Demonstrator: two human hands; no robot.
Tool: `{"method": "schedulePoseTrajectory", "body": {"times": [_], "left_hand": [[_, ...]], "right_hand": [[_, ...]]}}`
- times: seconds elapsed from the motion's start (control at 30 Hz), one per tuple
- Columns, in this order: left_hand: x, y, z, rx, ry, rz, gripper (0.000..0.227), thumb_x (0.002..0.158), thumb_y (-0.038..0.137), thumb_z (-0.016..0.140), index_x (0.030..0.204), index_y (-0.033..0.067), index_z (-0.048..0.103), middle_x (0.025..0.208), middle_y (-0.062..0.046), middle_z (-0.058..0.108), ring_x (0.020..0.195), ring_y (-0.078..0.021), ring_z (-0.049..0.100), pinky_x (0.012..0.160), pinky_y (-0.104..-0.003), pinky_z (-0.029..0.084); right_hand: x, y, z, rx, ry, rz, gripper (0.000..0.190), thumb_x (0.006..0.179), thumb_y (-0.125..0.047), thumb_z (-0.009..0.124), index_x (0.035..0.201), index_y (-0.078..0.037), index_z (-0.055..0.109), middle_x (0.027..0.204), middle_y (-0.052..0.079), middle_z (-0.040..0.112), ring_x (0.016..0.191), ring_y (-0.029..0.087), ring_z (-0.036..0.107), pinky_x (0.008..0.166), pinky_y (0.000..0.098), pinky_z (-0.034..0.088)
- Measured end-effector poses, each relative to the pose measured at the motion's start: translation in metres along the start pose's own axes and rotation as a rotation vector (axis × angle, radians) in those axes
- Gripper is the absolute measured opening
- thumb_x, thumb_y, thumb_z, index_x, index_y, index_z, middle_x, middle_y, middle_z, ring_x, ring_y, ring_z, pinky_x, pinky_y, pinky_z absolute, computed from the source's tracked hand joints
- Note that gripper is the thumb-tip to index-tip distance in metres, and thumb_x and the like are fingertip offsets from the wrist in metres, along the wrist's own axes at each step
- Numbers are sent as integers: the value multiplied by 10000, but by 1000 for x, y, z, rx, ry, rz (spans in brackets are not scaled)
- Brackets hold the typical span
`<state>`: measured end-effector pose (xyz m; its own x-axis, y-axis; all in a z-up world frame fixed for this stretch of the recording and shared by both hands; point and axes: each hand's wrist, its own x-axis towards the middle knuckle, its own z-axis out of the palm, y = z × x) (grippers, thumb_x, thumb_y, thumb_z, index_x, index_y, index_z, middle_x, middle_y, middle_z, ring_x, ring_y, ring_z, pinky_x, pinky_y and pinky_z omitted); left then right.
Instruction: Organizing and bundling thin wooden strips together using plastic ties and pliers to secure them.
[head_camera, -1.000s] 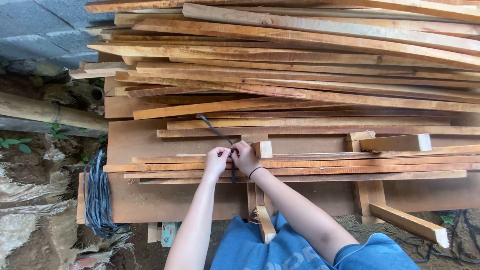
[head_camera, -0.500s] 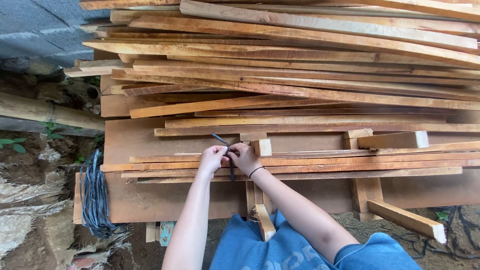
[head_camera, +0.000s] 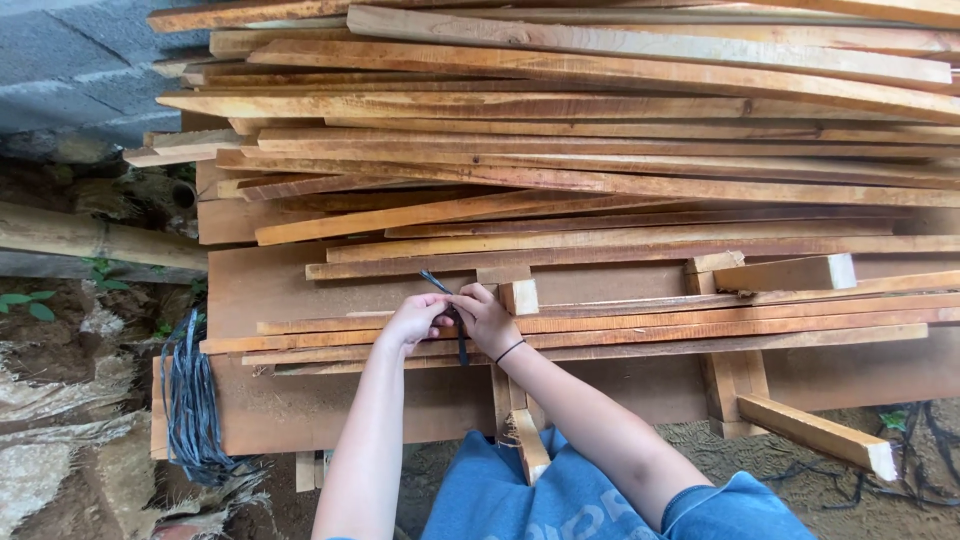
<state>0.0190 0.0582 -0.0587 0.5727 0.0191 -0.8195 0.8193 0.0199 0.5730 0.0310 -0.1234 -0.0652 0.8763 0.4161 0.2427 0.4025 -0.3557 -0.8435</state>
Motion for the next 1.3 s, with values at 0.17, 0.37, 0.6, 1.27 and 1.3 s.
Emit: {"method": "schedulePoseTrajectory", "body": {"times": [0.17, 0.37, 0.6, 1.27, 1.3], "left_hand": [[5, 14, 2, 475, 97, 132, 389, 1020, 361, 495, 1072, 65, 743, 1031, -115, 726, 885, -210, 651, 691, -322, 482], [30, 30, 15, 893, 339, 247, 503, 949, 465, 459, 739, 148, 788, 879, -157, 764, 995, -386, 720, 858, -490, 580], [80, 25, 6, 1107, 358, 40, 492, 940, 428, 416, 954, 157, 826, 1025, -123, 788, 1087, -328, 734, 906, -478, 587], [24, 65, 24, 985, 406, 123, 468, 933, 354, 425, 934, 116, 828, 1011, -174, 788, 1071, -398, 727, 943, -519, 574], [20, 65, 25, 969, 411, 125, 462, 932, 351, 429, 929, 119, 828, 999, -178, 788, 1064, -403, 728, 938, -522, 576]], "right_hand": [[3, 4, -1, 75, -15, 20, 121, 1026, -94, 585, 1077, -105, 694, 1028, 31, 620, 972, 354, 670, 809, 356, 591], [5, 2, -5, 103, 8, 10, 115, 1026, -75, 573, 1054, -66, 684, 1079, 43, 645, 1018, 351, 674, 851, 366, 582], [-22, 10, -14, -82, -36, -261, 119, 983, -63, 660, 1060, -57, 750, 1100, 115, 710, 1071, 344, 672, 877, 369, 593], [-13, -28, -32, -352, -71, -82, 158, 907, -100, 636, 1061, -86, 672, 1040, 13, 582, 974, 260, 666, 803, 321, 605], [-12, -32, -34, -338, -52, -124, 106, 919, -84, 633, 1013, -86, 683, 1053, 20, 593, 983, 268, 664, 819, 326, 601]]}}
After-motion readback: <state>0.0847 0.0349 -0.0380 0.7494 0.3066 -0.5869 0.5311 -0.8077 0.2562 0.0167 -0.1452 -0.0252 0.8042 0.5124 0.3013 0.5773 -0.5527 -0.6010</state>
